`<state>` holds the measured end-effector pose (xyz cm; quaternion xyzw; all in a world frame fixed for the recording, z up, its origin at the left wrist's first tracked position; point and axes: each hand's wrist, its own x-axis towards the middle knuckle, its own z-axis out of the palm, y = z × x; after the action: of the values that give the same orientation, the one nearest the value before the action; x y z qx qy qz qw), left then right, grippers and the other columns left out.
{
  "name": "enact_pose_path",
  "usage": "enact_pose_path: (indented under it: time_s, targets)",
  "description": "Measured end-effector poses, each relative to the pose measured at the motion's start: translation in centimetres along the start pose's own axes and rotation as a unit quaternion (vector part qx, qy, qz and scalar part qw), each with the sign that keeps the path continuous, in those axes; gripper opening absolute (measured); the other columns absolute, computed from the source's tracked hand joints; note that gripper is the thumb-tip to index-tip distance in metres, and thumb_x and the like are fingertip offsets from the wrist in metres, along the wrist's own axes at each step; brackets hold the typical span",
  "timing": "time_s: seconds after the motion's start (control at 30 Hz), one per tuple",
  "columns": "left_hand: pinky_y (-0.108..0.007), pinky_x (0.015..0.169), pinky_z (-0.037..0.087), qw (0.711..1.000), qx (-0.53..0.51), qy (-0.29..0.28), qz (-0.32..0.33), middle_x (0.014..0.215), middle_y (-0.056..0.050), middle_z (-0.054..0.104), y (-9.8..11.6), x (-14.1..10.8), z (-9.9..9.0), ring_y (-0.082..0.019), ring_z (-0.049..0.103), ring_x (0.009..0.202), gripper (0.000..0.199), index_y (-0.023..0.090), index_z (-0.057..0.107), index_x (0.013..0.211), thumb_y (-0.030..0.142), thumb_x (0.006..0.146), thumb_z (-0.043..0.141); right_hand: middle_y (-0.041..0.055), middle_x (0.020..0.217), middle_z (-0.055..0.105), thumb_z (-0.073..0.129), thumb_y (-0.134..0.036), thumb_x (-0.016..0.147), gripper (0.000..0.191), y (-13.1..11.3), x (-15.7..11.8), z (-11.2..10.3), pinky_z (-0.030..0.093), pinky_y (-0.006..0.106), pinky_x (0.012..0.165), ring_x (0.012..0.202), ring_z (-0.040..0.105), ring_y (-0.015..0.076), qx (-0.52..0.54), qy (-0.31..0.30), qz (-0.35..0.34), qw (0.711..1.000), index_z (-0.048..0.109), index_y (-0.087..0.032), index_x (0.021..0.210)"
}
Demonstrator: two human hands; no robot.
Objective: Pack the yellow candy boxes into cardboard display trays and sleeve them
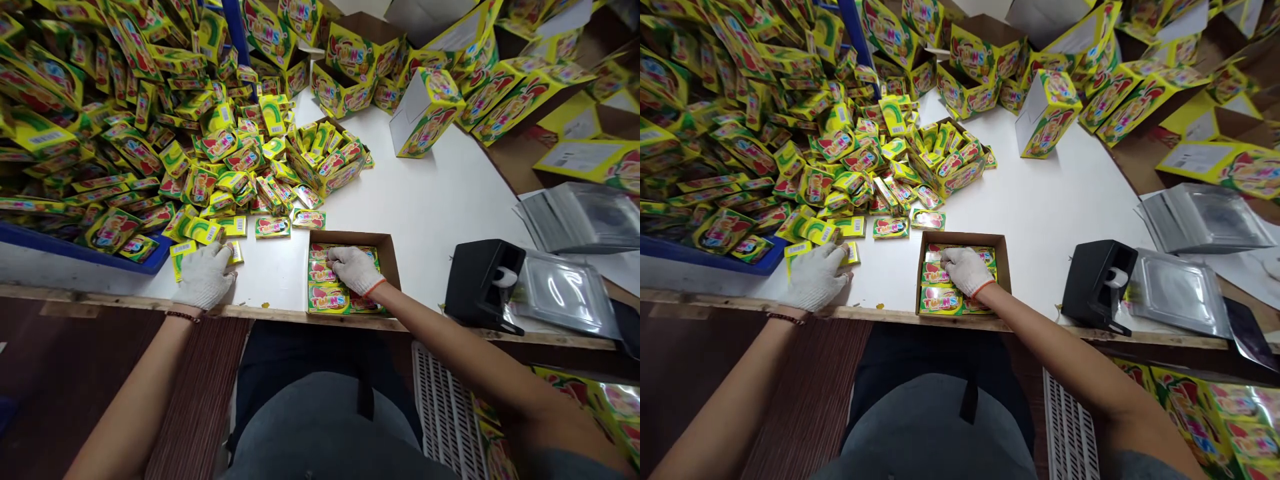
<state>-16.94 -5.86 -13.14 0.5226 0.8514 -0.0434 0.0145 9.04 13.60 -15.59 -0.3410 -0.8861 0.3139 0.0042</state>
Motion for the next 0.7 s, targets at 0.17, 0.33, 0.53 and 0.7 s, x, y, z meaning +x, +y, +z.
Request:
enact_pose_path:
  time_s: [0.17,0.33,0.53,0.7]
  targets:
    - [-0.046,0.089,0.049,0.999,-0.041,-0.011,-0.018,0.121,-0.016,0.063,0.9,0.9,1.3,-0.035,0.059,0.108,0.046,0.016,0.059,0.124,0.035,0.082,0.063,0.0080,0.095,0.066,0.055,-0.017,0.088,0.021,-0.2,0.1,0.0,0.041,0.029,0.079,0.089,0.056,0.0197,-0.089,-0.011,-0.040,0.995,0.075,-0.017,0.087]
    - [-0.038,0.087,0.053,0.887,-0.459,0.006,-0.048,0.109,-0.010,0.067,2.6,1.3,0.7,-0.024,0.064,0.101,0.060,0.016,0.054,0.129,0.051,0.081,0.059,0.0080,0.096,0.066,0.052,-0.022,0.091,0.022,-0.4,-0.5,-0.3,0.044,0.032,0.085,0.092,0.058,0.0211,-0.067,0.041,-0.070,0.994,0.073,-0.018,0.091]
    - [-0.041,0.080,0.057,0.579,-0.813,-0.053,-0.033,0.105,-0.009,0.070,9.1,-0.6,-3.3,-0.024,0.069,0.093,0.064,0.021,0.053,0.134,0.065,0.087,0.052,0.0072,0.101,0.068,0.048,-0.037,0.094,0.034,-3.8,-2.0,-2.3,0.052,0.035,0.079,0.087,0.064,0.0210,0.227,0.106,-0.108,0.962,0.061,-0.018,0.118]
    - [-0.036,0.077,0.056,0.525,-0.822,-0.218,0.032,0.096,-0.007,0.071,14.2,-0.7,-4.7,-0.021,0.069,0.082,0.061,0.019,0.060,0.124,0.059,0.078,0.069,0.0050,0.109,0.069,0.069,-0.032,0.077,0.046,-5.4,-2.6,-6.3,0.050,0.037,0.090,0.098,0.063,0.0226,0.225,-0.017,-0.208,0.952,0.064,-0.021,0.121]
